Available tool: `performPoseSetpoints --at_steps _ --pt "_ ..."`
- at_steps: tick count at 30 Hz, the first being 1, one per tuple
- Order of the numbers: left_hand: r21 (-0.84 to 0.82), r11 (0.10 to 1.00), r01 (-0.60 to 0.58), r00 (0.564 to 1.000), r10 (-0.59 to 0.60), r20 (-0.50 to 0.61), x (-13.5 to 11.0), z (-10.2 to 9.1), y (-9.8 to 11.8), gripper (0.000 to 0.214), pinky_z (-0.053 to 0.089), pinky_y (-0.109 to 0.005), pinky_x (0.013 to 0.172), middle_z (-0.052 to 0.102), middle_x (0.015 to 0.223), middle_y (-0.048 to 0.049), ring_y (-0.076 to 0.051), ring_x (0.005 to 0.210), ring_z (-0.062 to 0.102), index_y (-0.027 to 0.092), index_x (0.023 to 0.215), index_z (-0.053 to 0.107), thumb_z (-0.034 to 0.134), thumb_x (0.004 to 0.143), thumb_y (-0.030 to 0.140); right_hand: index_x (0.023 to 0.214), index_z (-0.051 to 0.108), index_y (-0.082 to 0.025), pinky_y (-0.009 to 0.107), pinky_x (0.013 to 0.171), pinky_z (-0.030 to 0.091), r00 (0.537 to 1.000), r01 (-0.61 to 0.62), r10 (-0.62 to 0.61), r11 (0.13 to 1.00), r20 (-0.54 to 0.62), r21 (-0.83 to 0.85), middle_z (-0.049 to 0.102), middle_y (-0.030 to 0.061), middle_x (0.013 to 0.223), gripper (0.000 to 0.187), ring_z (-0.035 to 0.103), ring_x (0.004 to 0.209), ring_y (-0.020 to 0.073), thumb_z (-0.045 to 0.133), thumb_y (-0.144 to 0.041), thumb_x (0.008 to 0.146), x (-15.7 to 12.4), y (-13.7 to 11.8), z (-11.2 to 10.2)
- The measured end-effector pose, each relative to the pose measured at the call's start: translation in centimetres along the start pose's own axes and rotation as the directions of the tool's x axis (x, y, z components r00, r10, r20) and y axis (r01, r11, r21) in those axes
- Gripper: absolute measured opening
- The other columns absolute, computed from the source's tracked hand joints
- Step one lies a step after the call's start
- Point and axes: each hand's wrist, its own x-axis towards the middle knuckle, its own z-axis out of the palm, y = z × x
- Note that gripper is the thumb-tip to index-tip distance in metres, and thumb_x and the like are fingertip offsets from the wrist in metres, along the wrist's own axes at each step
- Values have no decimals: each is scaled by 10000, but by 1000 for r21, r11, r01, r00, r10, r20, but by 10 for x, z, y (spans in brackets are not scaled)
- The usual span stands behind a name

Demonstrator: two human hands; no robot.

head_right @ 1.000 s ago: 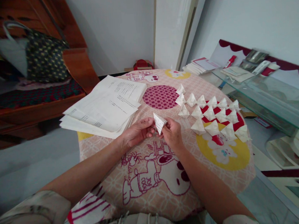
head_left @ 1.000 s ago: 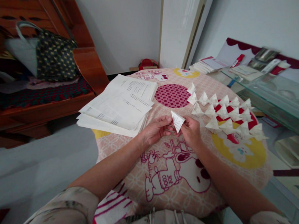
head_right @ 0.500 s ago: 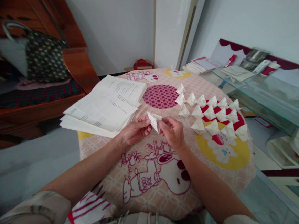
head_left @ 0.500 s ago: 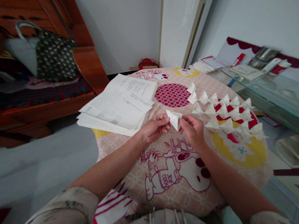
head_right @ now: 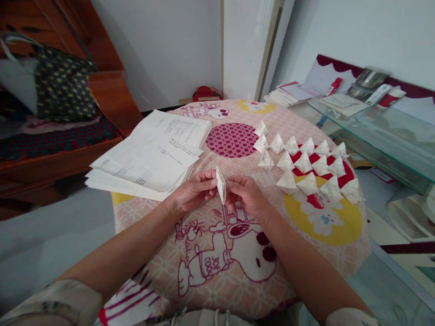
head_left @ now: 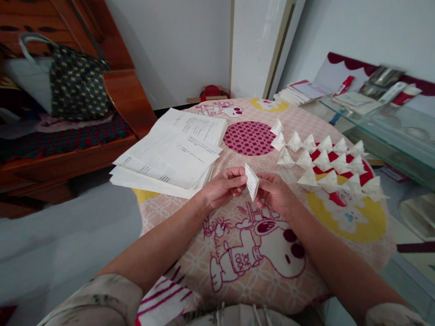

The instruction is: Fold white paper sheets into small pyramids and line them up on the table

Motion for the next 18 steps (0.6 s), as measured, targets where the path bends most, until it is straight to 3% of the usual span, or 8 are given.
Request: performPoseSetpoints --at_steps 4,8,18 --pt "37 999 1 1000 -2 16 0 -1 0 362 270 -162 455 557 627 28 -39 510 413 127 753 648 886 669 387 753 644 -162 171 302 385 999 -37 35 999 35 40 633 -33 529 421 479 328 72 789 -556 719 -1 -2 -2" --pt "68 998 12 999 -15 43 0 -2 0 361 265 -171 460 531 603 31 -45 506 393 127 756 657 879 673 399 722 594 -184 162 272 315 993 -62 54 995 101 77 513 -90 384 409 341 246 54 757 -556 761 -3 -1 -3" --pt "55 995 87 989 -93 115 -3 -1 -1 412 285 -182 461 505 567 24 -54 494 399 113 756 656 843 698 475 684 524 -212 182 290 350 991 -81 74 995 116 63 467 -119 352 417 298 243 57 750 -556 748 -6 -5 1"
